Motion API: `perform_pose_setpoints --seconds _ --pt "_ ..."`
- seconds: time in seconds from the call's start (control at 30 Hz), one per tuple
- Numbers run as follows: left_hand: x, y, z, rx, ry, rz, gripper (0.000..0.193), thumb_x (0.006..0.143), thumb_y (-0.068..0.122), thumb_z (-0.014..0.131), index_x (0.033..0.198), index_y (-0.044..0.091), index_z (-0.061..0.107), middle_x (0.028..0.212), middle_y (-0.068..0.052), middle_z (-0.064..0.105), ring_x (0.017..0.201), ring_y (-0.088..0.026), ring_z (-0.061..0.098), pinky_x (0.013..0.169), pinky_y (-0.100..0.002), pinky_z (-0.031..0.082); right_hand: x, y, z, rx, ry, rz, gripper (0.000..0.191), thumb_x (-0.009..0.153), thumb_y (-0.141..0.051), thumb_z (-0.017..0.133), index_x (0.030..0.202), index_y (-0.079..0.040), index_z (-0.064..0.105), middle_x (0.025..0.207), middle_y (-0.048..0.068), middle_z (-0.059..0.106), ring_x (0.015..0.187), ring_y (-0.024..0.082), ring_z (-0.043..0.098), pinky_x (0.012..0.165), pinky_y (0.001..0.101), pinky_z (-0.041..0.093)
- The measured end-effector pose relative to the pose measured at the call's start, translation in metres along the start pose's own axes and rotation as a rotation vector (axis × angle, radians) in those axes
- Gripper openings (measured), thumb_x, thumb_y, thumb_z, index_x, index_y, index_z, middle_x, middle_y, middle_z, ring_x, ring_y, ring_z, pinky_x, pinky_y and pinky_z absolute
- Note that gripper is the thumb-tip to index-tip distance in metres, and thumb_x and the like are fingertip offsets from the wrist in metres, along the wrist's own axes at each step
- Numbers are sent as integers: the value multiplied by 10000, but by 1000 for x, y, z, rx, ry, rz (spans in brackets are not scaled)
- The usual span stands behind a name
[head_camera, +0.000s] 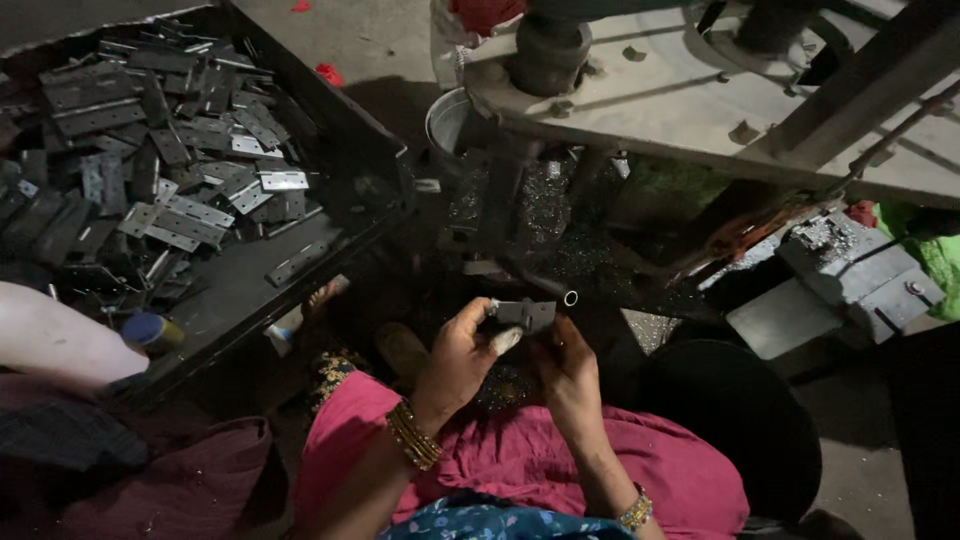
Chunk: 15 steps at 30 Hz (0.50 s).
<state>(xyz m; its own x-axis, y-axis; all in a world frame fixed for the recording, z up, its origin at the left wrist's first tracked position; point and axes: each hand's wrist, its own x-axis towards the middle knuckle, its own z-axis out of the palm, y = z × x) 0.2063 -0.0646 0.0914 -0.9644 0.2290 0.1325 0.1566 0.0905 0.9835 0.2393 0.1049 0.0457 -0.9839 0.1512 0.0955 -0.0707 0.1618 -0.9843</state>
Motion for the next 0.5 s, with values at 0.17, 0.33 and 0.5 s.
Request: perform_pose_setpoints --seconds 0.17,0.33,0.5 --pt "-6 4 7 210 117 256 342 858 134 788 1148 15 651 1033 -126 733 949 -184 701 799 -319 558 1 -1 6 105 -28 -195 485 926 149 533 1391 16 563 1245 95 684 1147 142 640 998 272 504" --pt "-10 5 9 49 13 -136 310 908 211 705 1185 75 672 1016 -137 768 929 -333 724 771 -408 564 -5 0 14 201 -20 -46 509 904 148 544 1387 -15 544 1209 77 690 1090 134 672 951 293 572" --pt "-17 1 18 338 253 228 278 908 153 713 1145 25 644 1065 -169 700 1031 -373 660 864 -452 521 -7 19 29 237 84 -102 506 900 142 553 1383 -11 546 1228 64 671 1083 131 647 942 285 560"
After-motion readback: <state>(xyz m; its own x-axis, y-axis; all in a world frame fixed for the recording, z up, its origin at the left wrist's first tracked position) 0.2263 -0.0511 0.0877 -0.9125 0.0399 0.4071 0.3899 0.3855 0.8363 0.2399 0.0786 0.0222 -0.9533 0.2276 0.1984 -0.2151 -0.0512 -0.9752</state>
